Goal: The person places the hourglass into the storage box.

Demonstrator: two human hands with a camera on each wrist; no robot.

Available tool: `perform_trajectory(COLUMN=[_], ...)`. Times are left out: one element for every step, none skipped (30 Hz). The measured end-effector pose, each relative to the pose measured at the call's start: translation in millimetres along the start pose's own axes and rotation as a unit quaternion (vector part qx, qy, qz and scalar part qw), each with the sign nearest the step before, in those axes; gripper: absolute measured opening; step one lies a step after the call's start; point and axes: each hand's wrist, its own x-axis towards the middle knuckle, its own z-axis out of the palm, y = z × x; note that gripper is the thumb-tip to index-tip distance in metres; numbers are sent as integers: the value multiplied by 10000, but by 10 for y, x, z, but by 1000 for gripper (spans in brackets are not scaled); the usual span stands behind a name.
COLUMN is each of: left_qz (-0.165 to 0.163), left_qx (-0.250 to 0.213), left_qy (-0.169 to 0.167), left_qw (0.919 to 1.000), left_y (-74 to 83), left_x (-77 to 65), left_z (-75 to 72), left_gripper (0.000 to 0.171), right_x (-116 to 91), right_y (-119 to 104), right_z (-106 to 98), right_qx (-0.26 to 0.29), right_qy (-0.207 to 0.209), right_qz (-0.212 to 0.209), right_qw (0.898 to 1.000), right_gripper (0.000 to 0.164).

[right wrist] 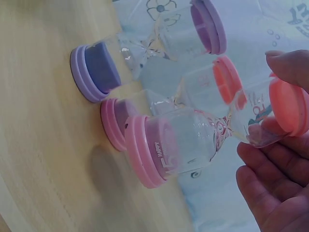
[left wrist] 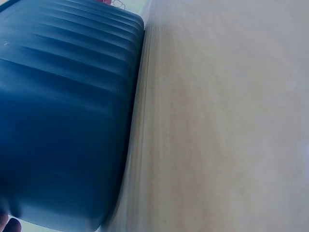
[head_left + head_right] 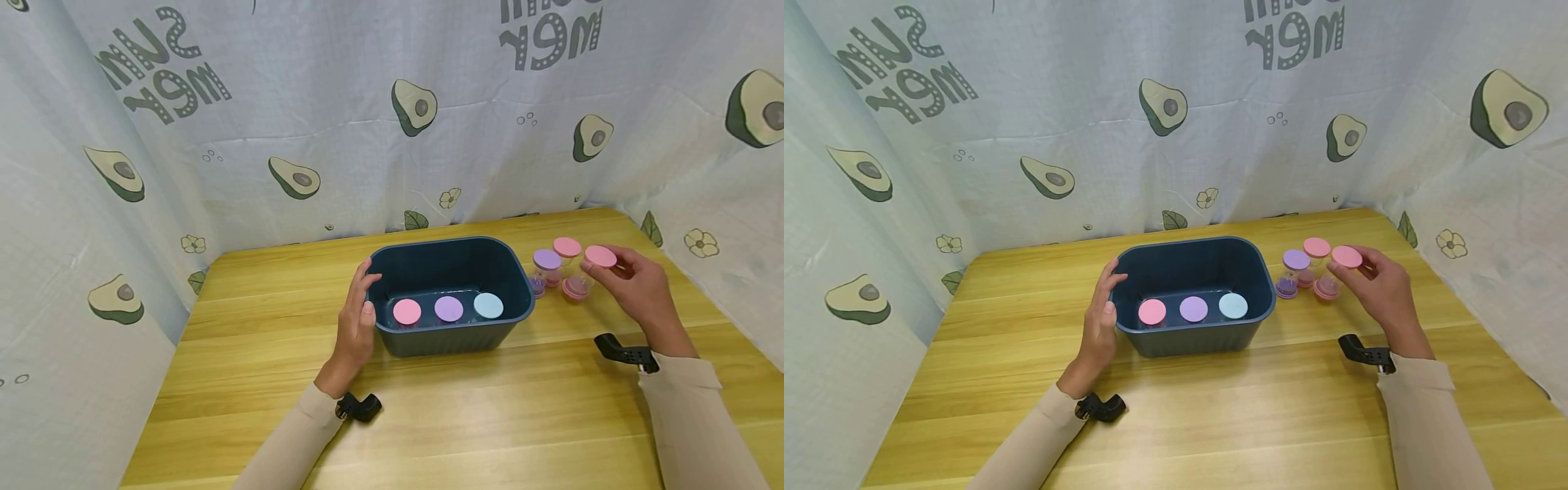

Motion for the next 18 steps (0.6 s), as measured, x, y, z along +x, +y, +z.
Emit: perform_trajectory(left_qz=[-1, -3, -12, -16, -8, 1, 7, 12, 17, 26, 32, 27, 24, 27, 29, 34, 38, 40], left_qx=[4, 4, 8, 0, -11, -21, -24, -26, -30, -33, -25, -15, -7, -12, -11, -4, -5, 1], left_qy=[0, 1, 1, 2, 10, 14, 16, 18, 21, 24, 25, 22, 21, 24, 27, 31, 32, 36], left_qw=[10000, 10000, 10000, 10000, 10000, 10000, 10000, 10000, 10000, 10000, 10000, 10000, 10000, 10000, 10000, 10000, 10000, 10000], left_y=[3, 6, 10, 10, 10, 9, 11, 12, 12, 11, 13, 15, 17, 17, 16, 15, 16, 17], left_x=[1, 3, 4, 4, 4, 5, 4, 4, 4, 3, 3, 1, 1, 2, 2, 1, 1, 1], left_z=[-1, -2, -4, -5, -4, -3, -2, -1, 0, 1, 2, 1, 1, 0, 0, 0, 0, -2], left_gripper=[59, 59, 59, 59, 59, 59, 59, 59, 59, 58, 58, 59, 59, 58, 58, 58, 58, 57], right_x=[-5, -10, -15, -19, -24, -28, -30, -32, -33, -34, -35, -34, -35, -37, -39, -41, -44, -46], right_y=[-12, -25, -36, -48, -62, -74, -84, -96, -106, -115, -123, -129, -134, -141, -147, -154, -160, -167], right_z=[-3, -5, -8, -11, -14, -16, -17, -18, -19, -19, -20, -19, -20, -20, -20, -20, -20, -19], right_qx=[9, 33, 51, 62, 62, 90, 121, 148, 176, 205, 231, 253, 264, 267, 271, 277, 278, 284], right_qy=[8, 16, 26, 35, 53, 68, 85, 99, 112, 122, 125, 133, 138, 139, 142, 148, 155, 168], right_qz=[2, -3, -5, -10, -20, -47, -78, -110, -136, -163, -183, -205, -213, -218, -223, -229, -233, -249], right_qw=[10000, 10000, 10000, 10000, 10000, 9999, 9999, 9998, 9997, 9996, 9995, 9994, 9993, 9993, 9993, 9992, 9992, 9991], right_gripper=[61, 61, 62, 62, 62, 62, 61, 60, 59, 58, 58, 57, 56, 56, 56, 56, 56, 56])
